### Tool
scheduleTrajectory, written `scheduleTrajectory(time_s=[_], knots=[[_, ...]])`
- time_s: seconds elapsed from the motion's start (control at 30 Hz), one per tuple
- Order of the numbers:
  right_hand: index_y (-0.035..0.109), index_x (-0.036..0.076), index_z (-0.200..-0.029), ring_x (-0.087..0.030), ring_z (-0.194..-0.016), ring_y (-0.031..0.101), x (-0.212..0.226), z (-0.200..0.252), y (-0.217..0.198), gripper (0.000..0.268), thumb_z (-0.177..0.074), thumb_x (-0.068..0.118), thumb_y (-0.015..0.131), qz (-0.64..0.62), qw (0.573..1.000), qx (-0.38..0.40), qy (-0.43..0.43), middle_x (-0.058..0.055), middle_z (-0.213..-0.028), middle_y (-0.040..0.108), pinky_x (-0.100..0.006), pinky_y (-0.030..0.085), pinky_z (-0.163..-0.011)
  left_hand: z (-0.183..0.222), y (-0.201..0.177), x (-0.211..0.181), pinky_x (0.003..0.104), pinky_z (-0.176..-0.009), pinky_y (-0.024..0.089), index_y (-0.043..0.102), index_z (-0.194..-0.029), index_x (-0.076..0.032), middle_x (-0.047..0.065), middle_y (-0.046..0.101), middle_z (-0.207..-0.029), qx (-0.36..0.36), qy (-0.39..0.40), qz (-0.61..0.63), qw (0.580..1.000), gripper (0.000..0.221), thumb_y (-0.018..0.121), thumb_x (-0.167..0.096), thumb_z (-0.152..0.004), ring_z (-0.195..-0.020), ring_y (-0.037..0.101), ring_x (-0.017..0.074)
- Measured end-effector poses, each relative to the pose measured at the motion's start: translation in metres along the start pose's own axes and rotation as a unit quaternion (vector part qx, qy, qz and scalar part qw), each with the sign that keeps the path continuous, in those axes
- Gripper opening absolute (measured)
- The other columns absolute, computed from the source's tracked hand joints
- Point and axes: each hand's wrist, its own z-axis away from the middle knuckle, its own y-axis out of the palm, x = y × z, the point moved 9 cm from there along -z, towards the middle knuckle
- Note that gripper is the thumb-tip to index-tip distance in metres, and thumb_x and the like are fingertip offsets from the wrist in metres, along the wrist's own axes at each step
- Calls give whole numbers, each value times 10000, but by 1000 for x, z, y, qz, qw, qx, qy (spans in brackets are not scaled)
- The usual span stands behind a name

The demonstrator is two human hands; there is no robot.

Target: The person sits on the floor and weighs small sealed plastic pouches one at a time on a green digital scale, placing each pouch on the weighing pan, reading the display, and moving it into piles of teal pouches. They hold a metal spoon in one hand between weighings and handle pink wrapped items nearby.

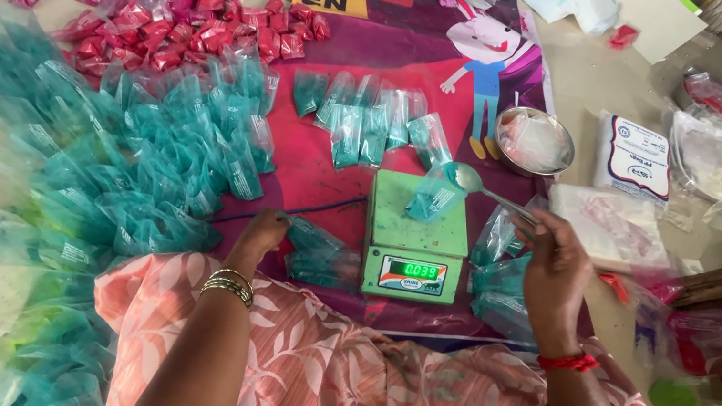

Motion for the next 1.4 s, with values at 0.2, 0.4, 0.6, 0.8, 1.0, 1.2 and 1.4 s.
scheduleTrajectory(time_s=[0.2, 0.4, 0.6, 0.8, 1.0, 1.2, 1.4], knots=[[669, 27, -1248, -312, -1040, 730, 65, 15, 36, 415, -913, -148, 498, 272, 944, 79, -171, -176, -1207, 718, -353, 581, -835, -12, 6, 9, 381, -583, 579, 721, -1100, 8, 131, 718, -870, 7, 5, 13, 1000, 311, 594, -240, -963, -745, 673, 240], [664, 12, -1250, -311, -1109, 727, 43, 21, 21, 327, -993, -118, 509, 246, 951, 20, -184, -177, -1226, 714, -381, 596, -897, 2, 0, 1, 387, -587, 571, 725, -1107, 6, 122, 703, -866, 4, 15, 10, 1000, 312, 604, -246, -970, -753, 661, 236], [627, -63, -1235, -321, -1100, 730, -42, 19, -54, 185, -1072, -44, 540, -256, 953, -142, 74, -158, -1150, 691, -403, 637, -969, 1, 0, 6, 388, -609, 586, 722, -1141, -24, 101, 686, -856, 9, 2, 2, 1000, 321, 602, -272, -977, -767, 653, 219], [559, -76, -1298, -303, -1154, 704, -109, 39, -103, 273, -1040, 4, 518, -410, 868, -217, 174, -164, -1227, 659, -385, 596, -984, 3, -1, 9, 413, -645, 596, 721, -1162, -29, 80, 667, -850, 19, -2, -5, 1000, 336, 608, -284, -975, -777, 645, 218], [541, -69, -1306, -295, -1195, 680, -100, 38, -100, 279, -1037, 1, 520, -432, 860, -208, 172, -149, -1245, 645, -383, 577, -1018, 5, -6, 14, 432, -692, 604, 708, -1182, -39, 70, 649, -852, 21, -12, -7, 1000, 345, 609, -294, -972, -790, 640, 213], [576, -78, -1263, -297, -1128, 714, -75, 40, -100, 228, -1043, -19, 559, -405, 880, -202, 147, -153, -1201, 661, -376, 606, -980, 11, -7, 9, 434, -703, 606, 703, -1184, -43, 70, 656, -877, 29, -23, -9, 999, 328, 615, -280, -976, -812, 641, 209], [650, -58, -1170, -273, -1022, 734, -47, 45, -89, 124, -1065, -35, 586, -364, 908, -176, 109, -137, -1091, 706, -379, 618, -939, 6, -3, 9, 392, -668, 598, 717, -1155, -38, 86, 694, -923, 22, -15, -15, 1000, 296, 612, -255, -982, -839, 659, 201]])
